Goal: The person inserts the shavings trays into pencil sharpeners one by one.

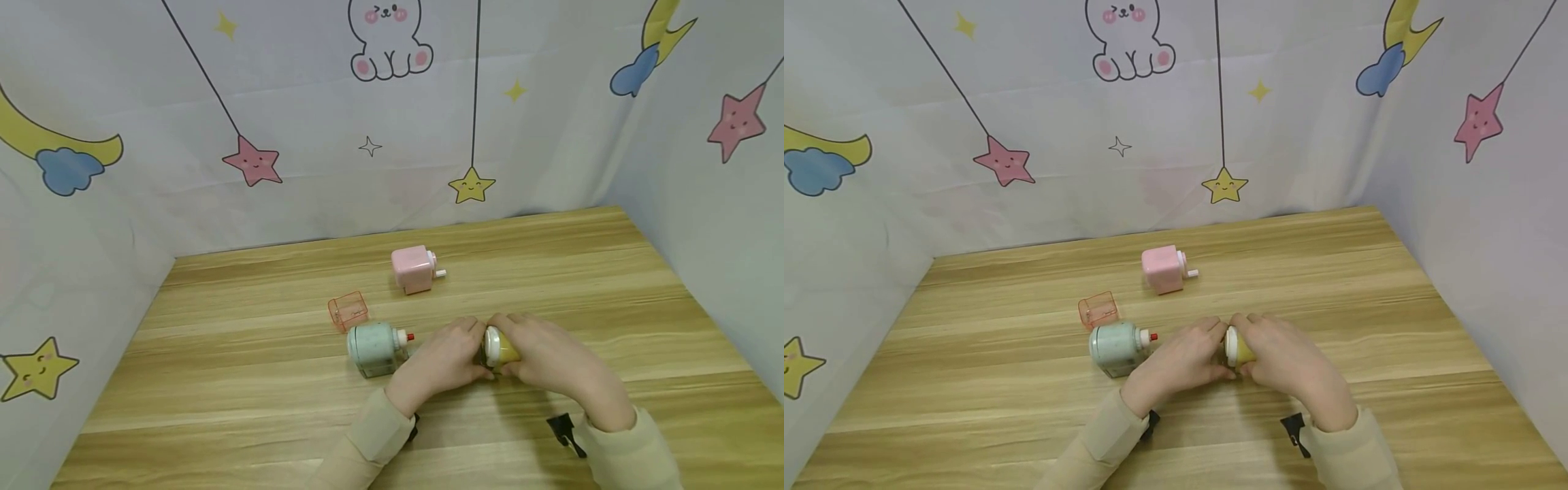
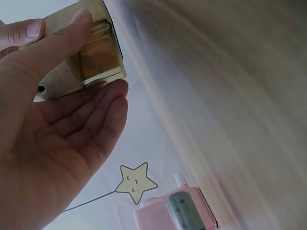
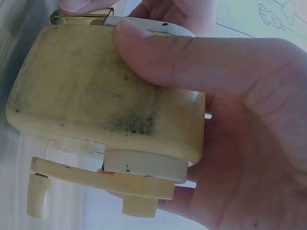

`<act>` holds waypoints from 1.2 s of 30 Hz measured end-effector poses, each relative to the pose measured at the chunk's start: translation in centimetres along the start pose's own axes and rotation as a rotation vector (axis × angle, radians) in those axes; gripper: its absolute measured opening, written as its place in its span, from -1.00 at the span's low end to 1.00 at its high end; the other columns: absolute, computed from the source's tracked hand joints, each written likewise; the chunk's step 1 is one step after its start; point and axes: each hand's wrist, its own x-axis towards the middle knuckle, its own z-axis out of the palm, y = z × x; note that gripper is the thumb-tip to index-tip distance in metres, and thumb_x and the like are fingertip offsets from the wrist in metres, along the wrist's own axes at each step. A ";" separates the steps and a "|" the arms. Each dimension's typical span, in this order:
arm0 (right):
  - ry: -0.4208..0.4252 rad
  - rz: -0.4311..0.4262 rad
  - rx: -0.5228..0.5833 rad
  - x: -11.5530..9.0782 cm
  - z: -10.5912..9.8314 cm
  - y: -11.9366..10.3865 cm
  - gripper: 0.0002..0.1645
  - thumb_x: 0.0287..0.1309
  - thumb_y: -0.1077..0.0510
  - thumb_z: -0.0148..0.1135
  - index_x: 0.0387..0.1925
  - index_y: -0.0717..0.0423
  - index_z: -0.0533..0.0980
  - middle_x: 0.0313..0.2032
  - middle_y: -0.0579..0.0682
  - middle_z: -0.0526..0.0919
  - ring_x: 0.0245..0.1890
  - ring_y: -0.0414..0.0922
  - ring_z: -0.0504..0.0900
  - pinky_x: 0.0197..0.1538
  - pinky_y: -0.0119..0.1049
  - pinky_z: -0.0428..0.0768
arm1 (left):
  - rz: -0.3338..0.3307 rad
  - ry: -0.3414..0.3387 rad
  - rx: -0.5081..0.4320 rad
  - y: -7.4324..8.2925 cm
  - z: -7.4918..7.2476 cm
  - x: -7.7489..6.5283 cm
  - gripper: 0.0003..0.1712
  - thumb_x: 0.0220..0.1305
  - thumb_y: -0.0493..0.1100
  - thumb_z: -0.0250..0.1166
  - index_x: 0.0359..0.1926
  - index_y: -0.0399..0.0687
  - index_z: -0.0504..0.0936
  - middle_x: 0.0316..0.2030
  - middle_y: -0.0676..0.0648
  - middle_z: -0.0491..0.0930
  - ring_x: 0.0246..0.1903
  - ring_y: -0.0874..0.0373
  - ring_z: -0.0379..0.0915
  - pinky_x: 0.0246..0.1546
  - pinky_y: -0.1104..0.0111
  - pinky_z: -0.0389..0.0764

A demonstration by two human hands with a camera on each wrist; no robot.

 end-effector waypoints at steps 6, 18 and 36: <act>0.000 -0.005 -0.004 0.0 0.0 0.0 -0.35 -0.36 0.19 0.47 -0.09 0.14 0.43 -0.29 0.01 0.60 -0.33 -0.11 0.51 -0.26 -0.05 0.58 | -0.004 -0.004 -0.018 -0.1 0.0 0.0 -0.32 -0.13 0.14 0.39 -0.06 -0.18 0.44 -0.31 0.03 0.49 -0.33 0.29 0.34 -0.26 0.48 0.53; -0.004 -0.011 -0.008 0.0 0.0 0.0 -0.33 -0.35 0.17 0.46 -0.07 0.16 0.43 -0.28 0.01 0.60 -0.33 -0.11 0.51 -0.25 -0.04 0.58 | -0.006 -0.006 -0.053 0.0 0.1 0.0 -0.33 -0.16 0.15 0.40 -0.09 -0.16 0.46 -0.33 0.05 0.47 -0.36 0.32 0.31 -0.28 0.50 0.51; 0.008 -0.028 -0.001 0.1 0.1 0.1 -0.33 -0.35 0.15 0.47 -0.07 0.16 0.43 -0.31 -0.01 0.61 -0.40 -0.18 0.49 -0.34 -0.13 0.57 | -0.007 0.031 -0.076 -0.2 0.3 0.0 -0.32 -0.18 0.15 0.41 -0.09 -0.17 0.46 -0.31 0.04 0.49 -0.31 0.30 0.33 -0.24 0.49 0.53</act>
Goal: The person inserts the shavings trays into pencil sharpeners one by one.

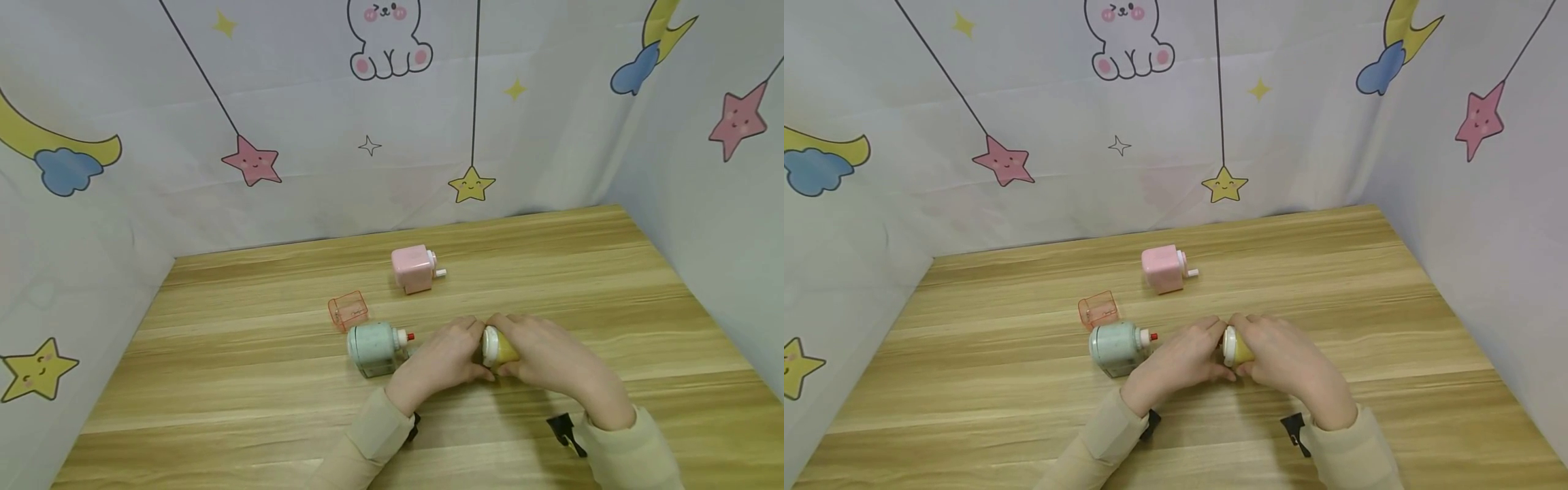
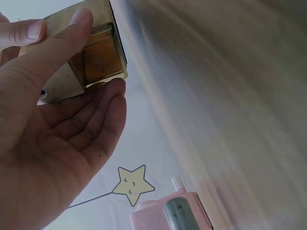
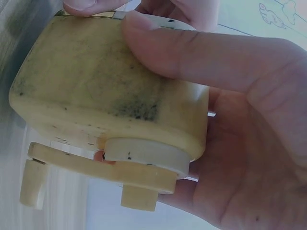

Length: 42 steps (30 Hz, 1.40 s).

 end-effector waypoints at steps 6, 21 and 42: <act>-0.013 0.008 0.019 0.1 0.1 -0.1 -0.35 -0.35 0.16 0.47 -0.09 0.16 0.42 -0.32 -0.01 0.60 -0.41 -0.19 0.47 -0.36 -0.15 0.56 | -0.002 -0.007 0.010 0.0 0.0 -0.1 -0.30 -0.19 0.14 0.42 -0.09 -0.19 0.46 -0.31 0.03 0.50 -0.32 0.29 0.34 -0.25 0.50 0.53; -0.034 0.039 0.028 0.2 0.4 -0.3 -0.37 -0.38 0.21 0.47 -0.14 0.14 0.42 -0.35 -0.03 0.59 -0.46 -0.21 0.44 -0.40 -0.18 0.53 | -0.026 -0.074 0.021 0.2 0.2 -0.1 -0.29 -0.10 0.13 0.38 0.00 -0.20 0.40 -0.25 0.02 0.48 -0.30 0.30 0.34 -0.25 0.49 0.53; -0.055 0.074 0.040 0.3 0.7 0.1 -0.33 -0.29 0.13 0.44 -0.04 0.15 0.40 -0.33 0.00 0.58 -0.42 -0.18 0.45 -0.36 -0.15 0.55 | -0.073 -0.049 0.029 0.6 0.2 -0.4 -0.22 -0.08 0.14 0.36 0.07 -0.22 0.35 -0.24 0.00 0.49 -0.29 0.27 0.35 -0.24 0.46 0.54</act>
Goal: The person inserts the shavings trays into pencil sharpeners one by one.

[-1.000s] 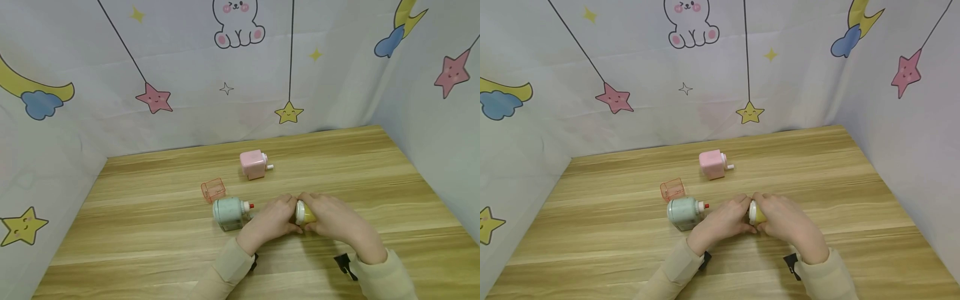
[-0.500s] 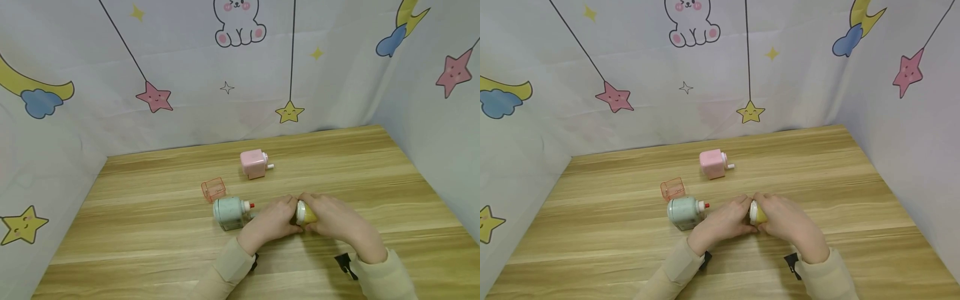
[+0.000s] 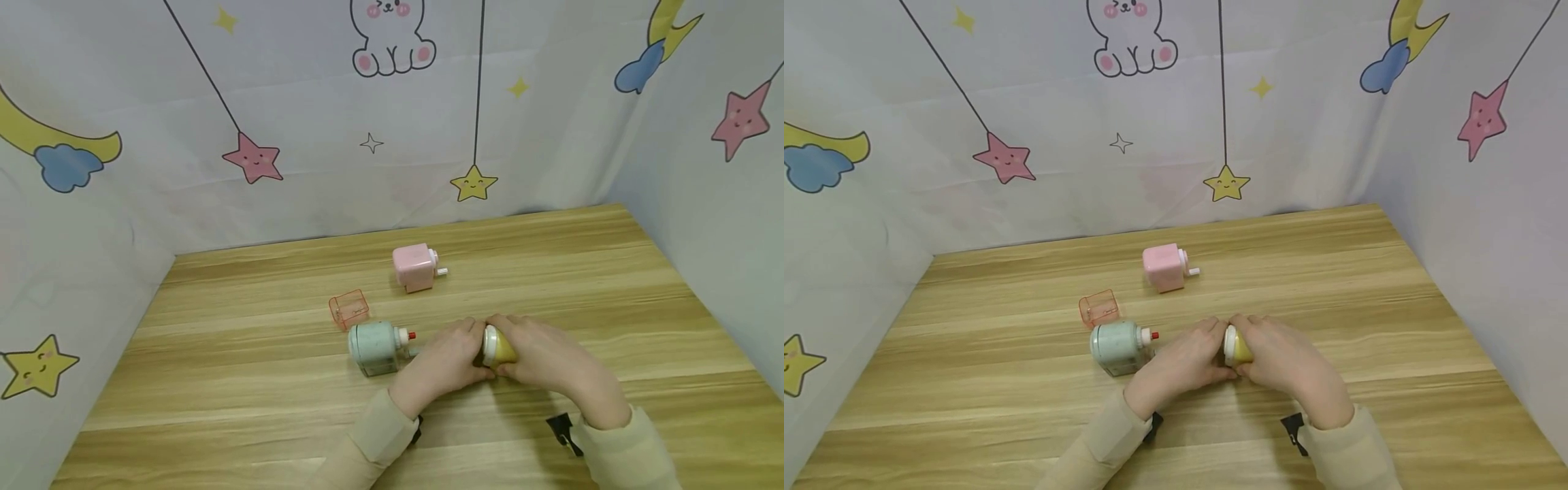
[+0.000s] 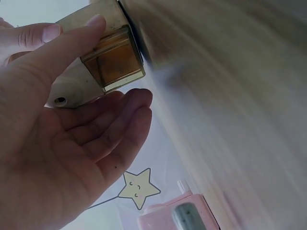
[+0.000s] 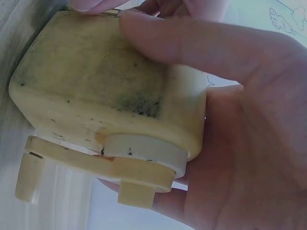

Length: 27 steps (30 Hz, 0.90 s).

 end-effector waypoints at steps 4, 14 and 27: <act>0.000 0.007 0.002 -0.1 0.0 0.0 -0.30 -0.29 0.09 0.44 -0.03 0.17 0.37 -0.38 0.00 0.55 -0.47 -0.20 0.42 -0.41 -0.20 0.51 | 0.004 0.021 -0.007 0.1 -0.1 0.0 -0.22 -0.07 0.16 0.35 0.06 -0.22 0.34 -0.24 0.00 0.49 -0.29 0.27 0.36 -0.24 0.46 0.55; 0.003 0.018 0.012 -0.1 -0.1 0.0 -0.33 -0.19 -0.08 0.38 -0.07 0.15 0.35 -0.42 -0.05 0.50 -0.49 -0.21 0.39 -0.45 -0.25 0.48 | 0.002 0.051 0.007 0.5 -1.2 -0.2 -0.31 0.00 0.15 0.30 0.03 -0.17 0.33 -0.23 0.00 0.47 -0.29 0.26 0.33 -0.26 0.45 0.54; 0.070 -0.030 -0.016 -0.1 -0.1 -0.3 -0.22 -0.12 -0.19 0.29 0.03 0.25 0.37 -0.09 0.16 0.56 -0.16 -0.01 0.48 -0.11 0.02 0.55 | -0.023 0.094 0.159 0.9 -2.7 -0.7 -0.38 -0.08 0.17 0.35 -0.08 -0.10 0.42 -0.32 0.05 0.46 -0.38 0.25 0.30 -0.43 0.47 0.51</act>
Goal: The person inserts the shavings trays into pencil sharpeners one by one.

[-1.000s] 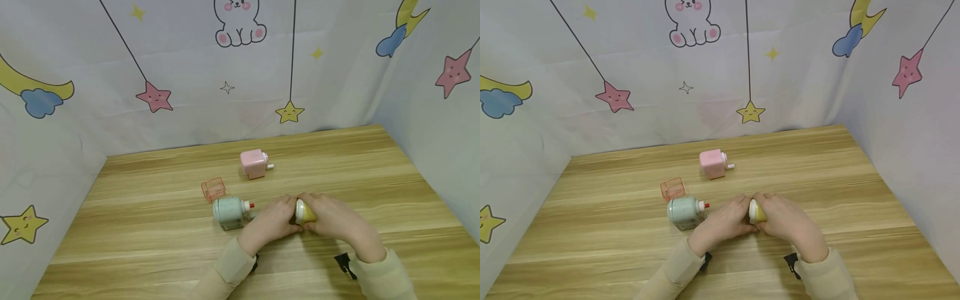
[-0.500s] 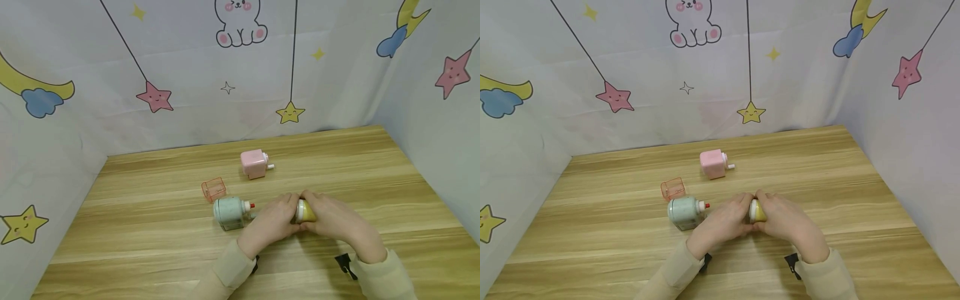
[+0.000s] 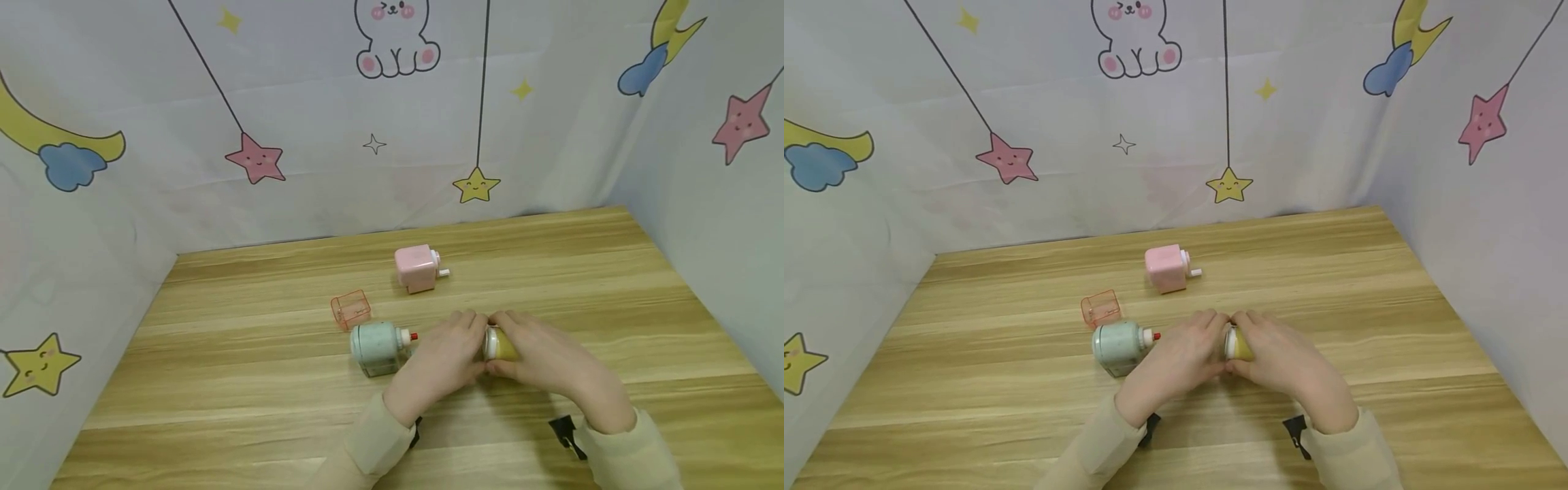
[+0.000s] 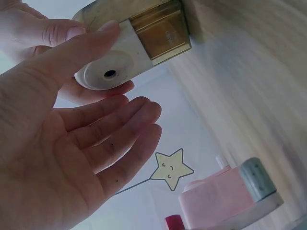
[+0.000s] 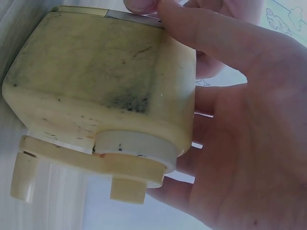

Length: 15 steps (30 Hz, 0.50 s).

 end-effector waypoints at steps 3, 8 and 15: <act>0.018 -0.009 -0.018 0.1 0.0 0.0 -0.19 -0.12 -0.20 0.28 0.05 0.27 0.36 -0.05 0.19 0.54 -0.09 0.04 0.47 -0.03 0.06 0.52 | -0.009 0.012 0.018 0.0 -0.3 -0.1 -0.37 -0.10 0.18 0.36 -0.07 -0.08 0.42 -0.31 0.06 0.46 -0.38 0.25 0.29 -0.44 0.47 0.52; 0.039 -0.027 -0.030 0.2 0.0 0.1 -0.20 -0.10 -0.17 0.28 0.06 0.29 0.35 -0.02 0.21 0.52 -0.03 0.07 0.44 0.03 0.08 0.48 | -0.012 0.028 0.027 -0.1 -0.7 -0.3 -0.35 -0.10 0.18 0.36 -0.06 -0.08 0.41 -0.30 0.05 0.46 -0.37 0.23 0.32 -0.41 0.44 0.54; 0.047 -0.024 -0.024 0.3 0.0 0.0 -0.21 -0.08 -0.17 0.27 0.09 0.25 0.34 -0.01 0.20 0.53 -0.02 0.05 0.43 0.02 0.08 0.48 | -0.009 0.038 0.035 -0.4 -1.3 -0.5 -0.36 -0.07 0.18 0.34 -0.04 -0.08 0.42 -0.30 0.05 0.46 -0.38 0.22 0.33 -0.44 0.42 0.52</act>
